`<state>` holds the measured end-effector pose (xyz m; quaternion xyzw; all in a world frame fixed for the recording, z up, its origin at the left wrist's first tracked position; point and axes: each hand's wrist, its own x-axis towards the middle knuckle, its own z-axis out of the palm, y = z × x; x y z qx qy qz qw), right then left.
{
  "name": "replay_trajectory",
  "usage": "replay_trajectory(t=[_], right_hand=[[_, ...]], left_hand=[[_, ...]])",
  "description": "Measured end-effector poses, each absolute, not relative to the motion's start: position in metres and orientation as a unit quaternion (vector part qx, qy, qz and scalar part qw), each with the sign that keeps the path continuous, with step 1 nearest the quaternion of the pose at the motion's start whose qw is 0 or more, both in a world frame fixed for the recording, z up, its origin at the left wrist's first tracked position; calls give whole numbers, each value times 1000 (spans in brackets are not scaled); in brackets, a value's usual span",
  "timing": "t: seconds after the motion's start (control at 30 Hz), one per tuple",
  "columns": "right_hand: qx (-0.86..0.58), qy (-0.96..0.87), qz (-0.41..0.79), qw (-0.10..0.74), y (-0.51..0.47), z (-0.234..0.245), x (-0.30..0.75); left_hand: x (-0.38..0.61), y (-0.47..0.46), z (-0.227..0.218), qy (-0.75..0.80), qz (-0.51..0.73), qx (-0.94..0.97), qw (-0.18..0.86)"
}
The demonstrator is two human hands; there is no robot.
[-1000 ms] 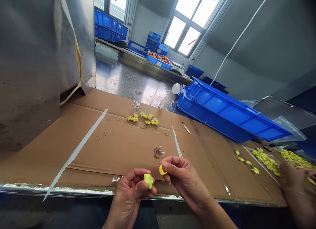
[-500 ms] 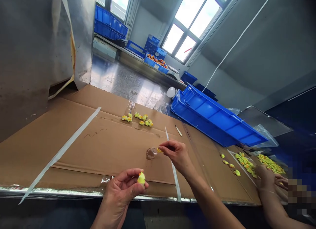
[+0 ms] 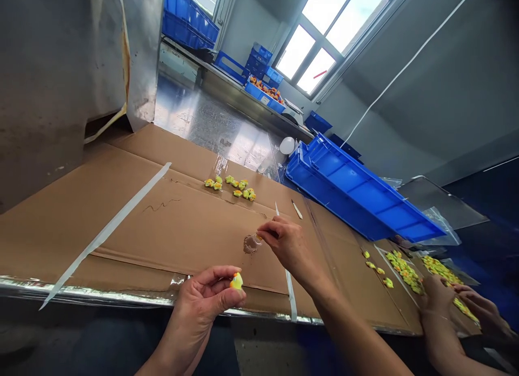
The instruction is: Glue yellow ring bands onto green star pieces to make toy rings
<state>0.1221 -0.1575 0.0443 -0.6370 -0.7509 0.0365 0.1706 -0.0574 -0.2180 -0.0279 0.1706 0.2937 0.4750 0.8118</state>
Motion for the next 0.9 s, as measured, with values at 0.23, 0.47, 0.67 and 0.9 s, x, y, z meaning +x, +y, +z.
replay_trajectory(t=[0.23,0.47,0.67,0.9], right_hand=[[-632,-755,31,169,-158,43,123],[-628,-750,55,199,-160,41,126],[-638,-715,108,264,-165,57,125],[-627,-651,233,359,-176,79,124]], left_hand=[[-57,-218,-27,280,481,177,812],[-57,-218,-29,278,484,176,811],[-57,-218,-28,273,473,176,819],[-56,-215,-24,264,468,165,827]])
